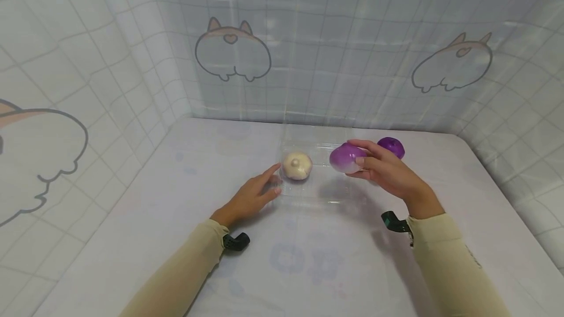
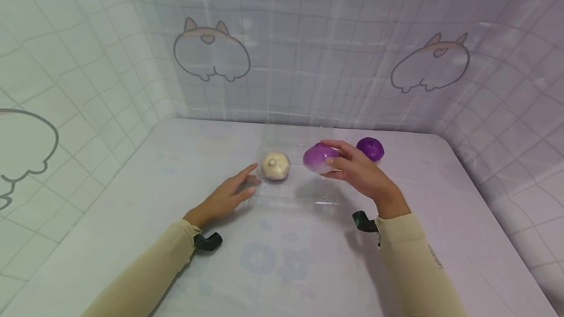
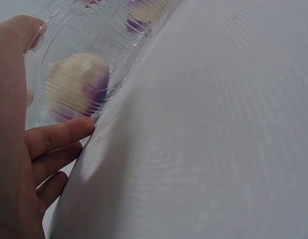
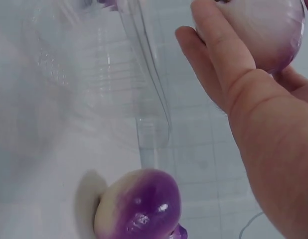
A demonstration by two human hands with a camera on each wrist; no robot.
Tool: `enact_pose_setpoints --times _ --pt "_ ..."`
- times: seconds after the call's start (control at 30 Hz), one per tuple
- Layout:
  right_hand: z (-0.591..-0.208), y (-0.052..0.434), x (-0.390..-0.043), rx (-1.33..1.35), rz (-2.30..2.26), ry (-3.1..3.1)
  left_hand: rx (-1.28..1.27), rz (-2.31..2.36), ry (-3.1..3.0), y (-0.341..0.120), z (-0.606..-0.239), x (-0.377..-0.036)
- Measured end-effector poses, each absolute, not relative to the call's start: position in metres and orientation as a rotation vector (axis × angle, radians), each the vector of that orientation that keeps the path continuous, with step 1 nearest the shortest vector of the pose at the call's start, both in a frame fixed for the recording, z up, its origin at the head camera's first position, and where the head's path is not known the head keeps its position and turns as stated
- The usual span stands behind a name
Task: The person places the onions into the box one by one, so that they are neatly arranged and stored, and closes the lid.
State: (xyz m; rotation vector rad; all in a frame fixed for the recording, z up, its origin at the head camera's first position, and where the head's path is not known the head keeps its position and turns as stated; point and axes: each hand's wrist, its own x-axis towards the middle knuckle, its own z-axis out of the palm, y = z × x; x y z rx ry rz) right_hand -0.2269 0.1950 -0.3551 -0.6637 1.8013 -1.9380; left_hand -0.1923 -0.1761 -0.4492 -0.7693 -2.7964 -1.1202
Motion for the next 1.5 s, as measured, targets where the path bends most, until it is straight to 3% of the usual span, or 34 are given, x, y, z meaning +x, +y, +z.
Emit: enact_pose_setpoints --times 0.3,1.5 --pt "-0.346 0.187 -0.230 -0.478 -1.966 1.823 -0.760 -1.128 -2.797 -0.177 -0.449 -0.192" --pt "-0.336 0.154 -0.250 -0.652 -1.481 2.076 -0.756 -1.139 -2.802 -0.174 -0.453 -0.195"
